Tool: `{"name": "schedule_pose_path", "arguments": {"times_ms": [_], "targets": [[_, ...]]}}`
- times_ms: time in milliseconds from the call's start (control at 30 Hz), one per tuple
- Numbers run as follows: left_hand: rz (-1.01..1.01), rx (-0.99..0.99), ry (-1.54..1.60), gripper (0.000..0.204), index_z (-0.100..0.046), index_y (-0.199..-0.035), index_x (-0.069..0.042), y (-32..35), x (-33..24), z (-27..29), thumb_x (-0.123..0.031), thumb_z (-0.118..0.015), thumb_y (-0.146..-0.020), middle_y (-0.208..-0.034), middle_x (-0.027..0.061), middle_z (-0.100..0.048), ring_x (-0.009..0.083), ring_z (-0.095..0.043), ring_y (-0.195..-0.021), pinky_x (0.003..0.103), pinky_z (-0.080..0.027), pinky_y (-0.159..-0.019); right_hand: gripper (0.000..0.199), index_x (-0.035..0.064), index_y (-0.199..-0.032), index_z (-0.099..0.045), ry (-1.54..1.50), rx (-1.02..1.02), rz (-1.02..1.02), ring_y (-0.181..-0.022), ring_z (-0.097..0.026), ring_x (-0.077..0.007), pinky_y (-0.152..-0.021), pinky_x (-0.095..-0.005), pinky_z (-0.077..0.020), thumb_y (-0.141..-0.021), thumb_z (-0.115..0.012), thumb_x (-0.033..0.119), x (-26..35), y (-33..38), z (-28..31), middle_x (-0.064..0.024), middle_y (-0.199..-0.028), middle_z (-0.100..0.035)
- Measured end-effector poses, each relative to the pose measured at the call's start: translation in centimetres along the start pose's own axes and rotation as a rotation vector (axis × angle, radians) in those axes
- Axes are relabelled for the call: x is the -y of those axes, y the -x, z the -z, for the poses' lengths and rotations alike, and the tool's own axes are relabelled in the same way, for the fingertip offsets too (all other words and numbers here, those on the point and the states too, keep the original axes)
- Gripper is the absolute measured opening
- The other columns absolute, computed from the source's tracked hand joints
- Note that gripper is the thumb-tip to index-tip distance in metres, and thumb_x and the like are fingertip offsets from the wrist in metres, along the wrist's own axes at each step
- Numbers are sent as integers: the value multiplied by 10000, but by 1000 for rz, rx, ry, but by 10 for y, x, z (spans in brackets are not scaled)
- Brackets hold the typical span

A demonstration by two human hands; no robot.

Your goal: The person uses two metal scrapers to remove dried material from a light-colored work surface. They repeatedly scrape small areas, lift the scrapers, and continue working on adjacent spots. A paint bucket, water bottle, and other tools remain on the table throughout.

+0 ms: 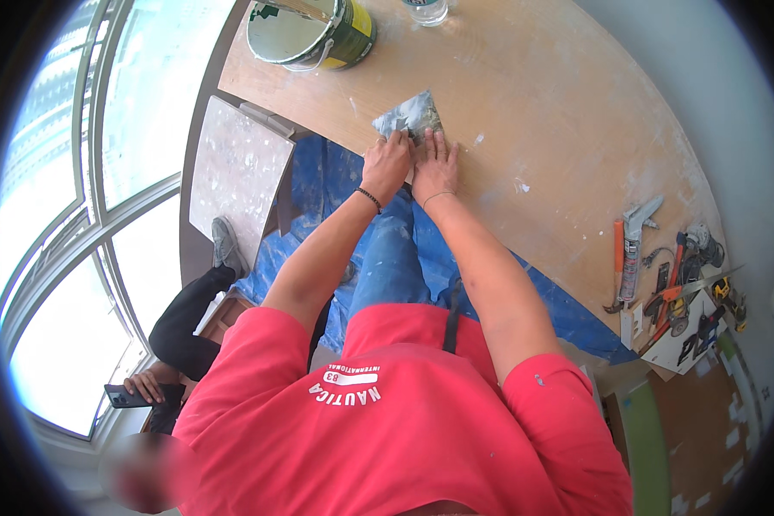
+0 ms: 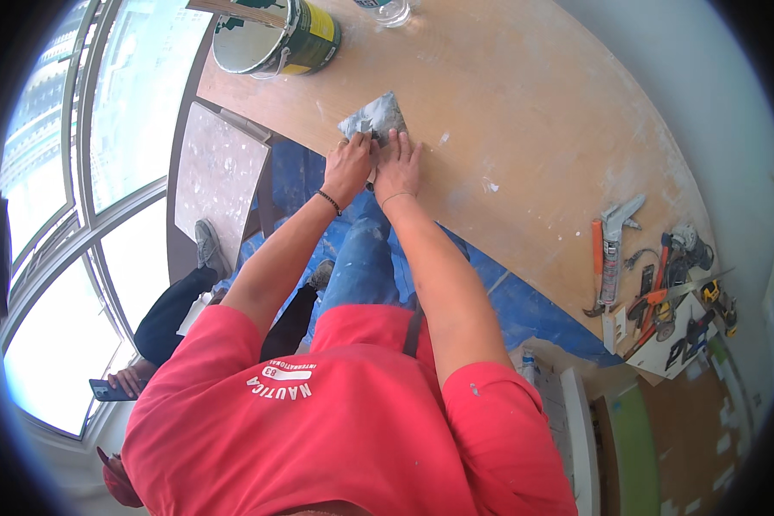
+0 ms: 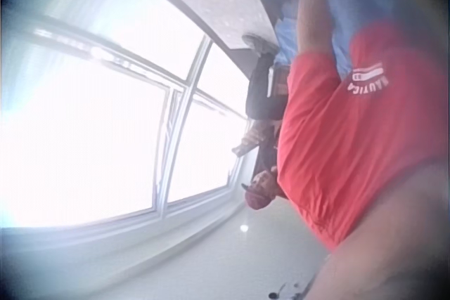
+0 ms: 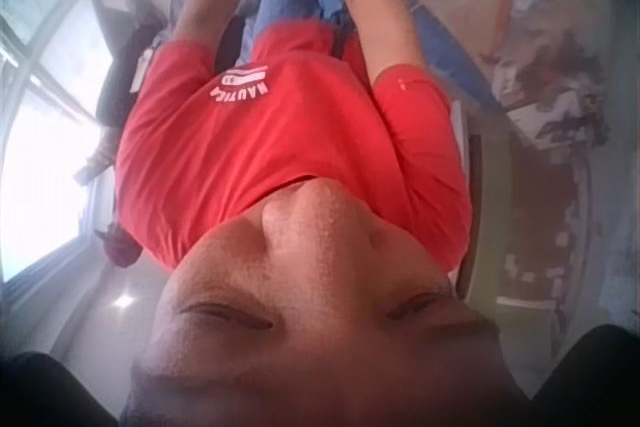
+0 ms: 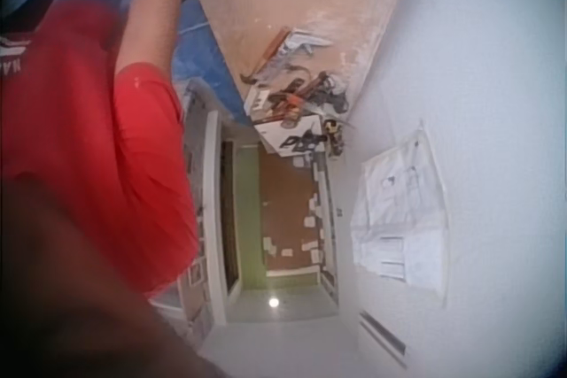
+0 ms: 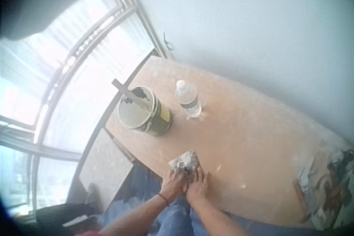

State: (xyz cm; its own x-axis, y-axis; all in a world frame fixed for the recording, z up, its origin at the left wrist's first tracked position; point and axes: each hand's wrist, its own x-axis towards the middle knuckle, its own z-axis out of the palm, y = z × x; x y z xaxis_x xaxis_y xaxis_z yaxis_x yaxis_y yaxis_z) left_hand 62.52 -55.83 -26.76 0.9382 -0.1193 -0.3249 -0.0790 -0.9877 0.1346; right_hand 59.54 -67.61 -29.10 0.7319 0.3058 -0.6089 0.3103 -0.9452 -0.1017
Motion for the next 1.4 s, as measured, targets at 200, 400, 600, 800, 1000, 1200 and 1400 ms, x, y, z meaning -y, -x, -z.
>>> {"name": "schedule_pose_path", "arguments": {"times_ms": [200,400,600,800,1000,1200,1400], "targets": [[-25,-29,-17,431,-655,-1304,-19,-13,1,2,-170,-713,-905,-1175,131,-705,352,-719,-1072,451,-625,-839,593,310,-1684,-360,-34,1,7,-1668,-155,-314,-1304,-653,-76,-1094,-418,324,-2,-3,-4,-101,-1809,-178],[-86,-128,-23,321,-669,-1202,-1,-16,5,-3,-156,-681,-922,-1134,141,-700,367,-732,-1018,462,-620,-801,570,240,-1623,-493,-124,-69,9,-1660,-189,-322,-1307,-644,-101,-1053,-474,249,-3,-2,-9,-127,-1797,-207],[24,3,43,280,-675,-1142,2,-22,3,-3,-117,-698,-890,-1117,161,-701,377,-720,-1046,465,-625,-819,582,253,-1619,-499,-186,-113,14,-1660,-183,-335,-1308,-645,-96,-1038,-493,218,-3,-1,-9,-127,-1796,-211],[-20,-115,35,341,-681,-1153,6,-24,1,4,-134,-747,-849,-1137,168,-704,387,-724,-1011,471,-617,-816,644,303,-1662,-422,-130,-47,16,-1661,-181,-333,-1306,-650,-92,-1030,-514,226,-5,0,-8,-124,-1796,-215],[2,-33,34,375,-687,-1174,-3,-24,3,6,-132,-769,-831,-1134,158,-708,382,-724,-1028,467,-611,-837,669,313,-1679,-388,-132,-58,8,-1660,-187,-330,-1309,-641,-93,-1029,-521,229,-3,2,-4,-120,-1797,-214],[56,7,37,339,-701,-1141,1,-31,5,6,-129,-767,-835,-1138,153,-713,382,-723,-1046,461,-616,-831,584,366,-1690,-341,-79,-34,-16,-1668,-162,-308,-1301,-658,-63,-1111,-402,328,-2,2,-1,-80,-1814,-170],[60,49,23,399,-688,-1287,-40,-18,-1,3,-136,-674,-900,-1166,121,-718,366,-731,-1021,469,-612,-823,631,352,-1696,-331,-52,-43,-16,-1668,-159,-302,-1304,-659,-67,-1085,-483,403,-2,-1,-4,-69,-1816,-161]]}}
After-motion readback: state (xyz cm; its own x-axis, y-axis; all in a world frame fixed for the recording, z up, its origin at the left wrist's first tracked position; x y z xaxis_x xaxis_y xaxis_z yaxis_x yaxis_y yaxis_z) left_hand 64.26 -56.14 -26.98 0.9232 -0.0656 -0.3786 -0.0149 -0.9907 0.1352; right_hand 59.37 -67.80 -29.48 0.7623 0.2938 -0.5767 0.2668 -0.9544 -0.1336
